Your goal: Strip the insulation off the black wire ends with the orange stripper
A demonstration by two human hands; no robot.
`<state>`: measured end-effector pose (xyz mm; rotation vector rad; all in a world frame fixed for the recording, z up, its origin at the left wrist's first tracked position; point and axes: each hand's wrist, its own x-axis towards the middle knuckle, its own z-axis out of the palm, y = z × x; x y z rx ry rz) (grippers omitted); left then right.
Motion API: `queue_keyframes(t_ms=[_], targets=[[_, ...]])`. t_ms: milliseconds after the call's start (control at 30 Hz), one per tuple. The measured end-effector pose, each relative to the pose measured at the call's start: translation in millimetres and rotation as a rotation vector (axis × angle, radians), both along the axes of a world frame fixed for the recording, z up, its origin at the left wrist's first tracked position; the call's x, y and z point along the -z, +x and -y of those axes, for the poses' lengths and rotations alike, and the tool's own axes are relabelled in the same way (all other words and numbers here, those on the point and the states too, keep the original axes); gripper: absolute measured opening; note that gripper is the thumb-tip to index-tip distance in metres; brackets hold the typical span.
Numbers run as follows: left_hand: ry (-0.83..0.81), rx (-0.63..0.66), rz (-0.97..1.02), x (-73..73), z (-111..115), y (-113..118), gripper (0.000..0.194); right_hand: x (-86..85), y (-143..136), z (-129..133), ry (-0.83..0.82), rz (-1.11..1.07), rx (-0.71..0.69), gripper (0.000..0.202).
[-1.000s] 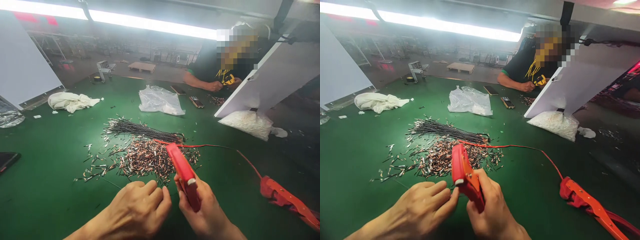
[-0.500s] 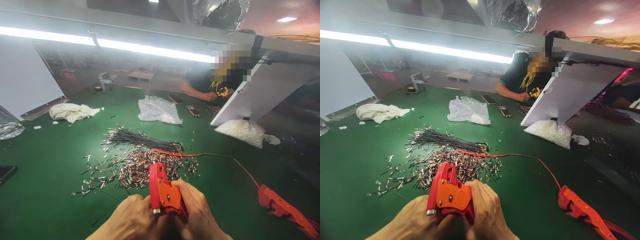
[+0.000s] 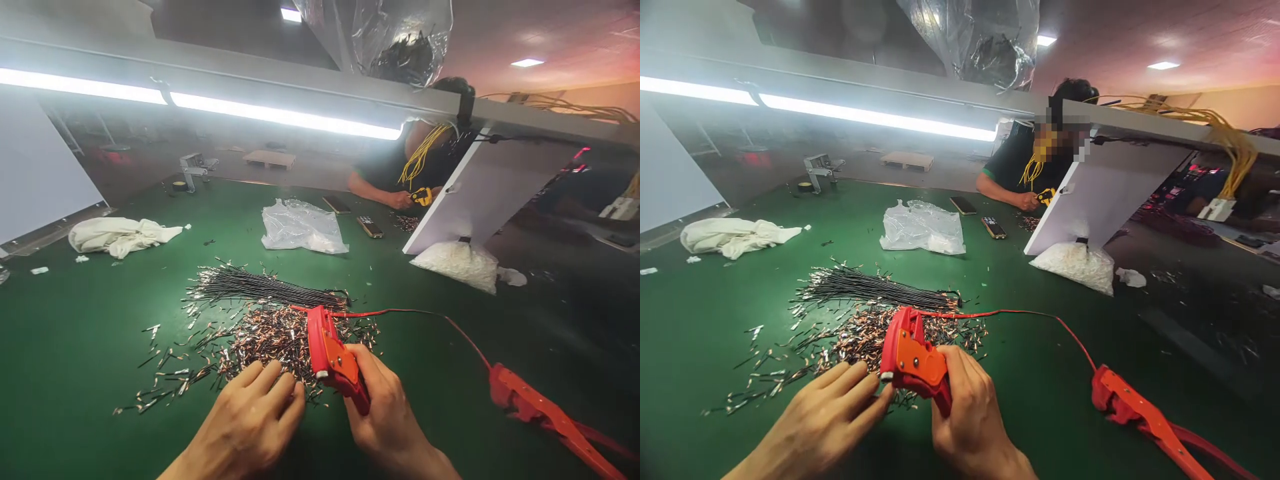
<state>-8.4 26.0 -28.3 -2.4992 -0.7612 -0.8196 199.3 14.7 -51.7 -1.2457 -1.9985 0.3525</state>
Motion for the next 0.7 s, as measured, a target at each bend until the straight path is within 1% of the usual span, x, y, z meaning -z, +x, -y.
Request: queue_keyframes(t_ms=[133, 267, 367, 467, 567, 700], targets=[[-0.031, 0.003, -0.037, 12.6, 1.7, 1.3, 0.032, 7.9, 0.4, -4.6, 0.066, 0.051, 0.046, 0.034], [-0.051, -0.028, -0.074, 27.1, 4.2, 5.8, 0.03, 14.0, 0.1, -8.1, 0.118, 0.091, 0.113, 0.037], [-0.084, -0.03, -0.057, 32.8, 6.8, 11.1, 0.029, 15.0, -0.6, -9.3, 0.132, 0.092, 0.157, 0.037], [-0.057, -0.026, -0.013, 31.5, 8.6, 12.8, 0.028, 13.3, -0.3, -10.1, 0.151, 0.081, 0.201, 0.035], [-0.021, -0.043, 0.014, 25.5, 8.6, 10.7, 0.029, 10.3, 1.9, -10.9, 0.162, 0.062, 0.24, 0.032], [-0.02, -0.044, 0.02, 17.6, 7.6, 8.3, 0.029, 6.9, 5.6, -10.6, 0.151, 0.047, 0.265, 0.026]])
